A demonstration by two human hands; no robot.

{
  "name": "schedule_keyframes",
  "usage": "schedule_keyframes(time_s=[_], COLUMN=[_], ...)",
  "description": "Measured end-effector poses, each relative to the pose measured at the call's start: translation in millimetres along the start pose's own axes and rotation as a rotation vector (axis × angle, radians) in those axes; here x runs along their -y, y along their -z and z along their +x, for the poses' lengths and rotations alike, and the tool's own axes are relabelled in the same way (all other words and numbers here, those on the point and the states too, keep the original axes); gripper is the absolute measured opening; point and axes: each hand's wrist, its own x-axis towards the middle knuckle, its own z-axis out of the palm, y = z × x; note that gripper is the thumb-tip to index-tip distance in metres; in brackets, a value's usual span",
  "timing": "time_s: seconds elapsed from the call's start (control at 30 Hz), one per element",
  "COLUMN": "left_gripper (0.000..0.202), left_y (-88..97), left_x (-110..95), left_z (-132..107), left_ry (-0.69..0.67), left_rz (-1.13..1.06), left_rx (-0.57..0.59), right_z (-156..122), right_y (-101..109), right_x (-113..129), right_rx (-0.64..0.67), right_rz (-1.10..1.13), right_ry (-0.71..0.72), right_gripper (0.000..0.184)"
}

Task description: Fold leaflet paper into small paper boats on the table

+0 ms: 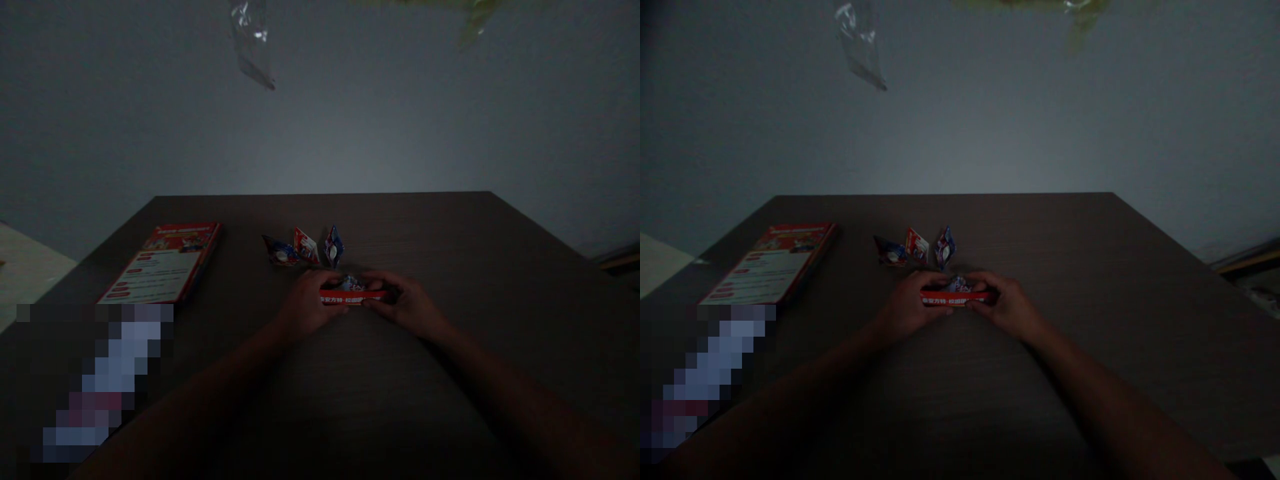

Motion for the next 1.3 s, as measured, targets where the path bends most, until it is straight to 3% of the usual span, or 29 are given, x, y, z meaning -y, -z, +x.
schedule_keyframes(time_s=[0.37,0.67,0.83,1.07,1.3], left_gripper=[0.033,0.022,0.023,0.020,0.026], left_y=[1.3,1.8,1.0,-1.4,-2.8], left_x=[-6,-6,-8,-14,-26], left_z=[-2,-2,-3,-7,-10], left_ry=[-0.021,-0.040,0.008,0.032,0.116], left_rz=[-0.349,-0.201,-0.224,-0.287,-0.330], left_rx=[-0.077,-0.036,-0.113,-0.159,-0.172], right_z=[-4,-6,-8,-7,-6], right_y=[0,2,-2,-8,-10], right_x=[5,10,13,19,22], right_rx=[-0.054,-0.115,-0.194,-0.225,-0.163], right_rz=[0.094,0.071,0.093,0.321,0.339], right_ry=[0.020,0.051,0.051,0.018,-0.109], right_gripper=[0.037,0.033,0.028,0.067,0.081])
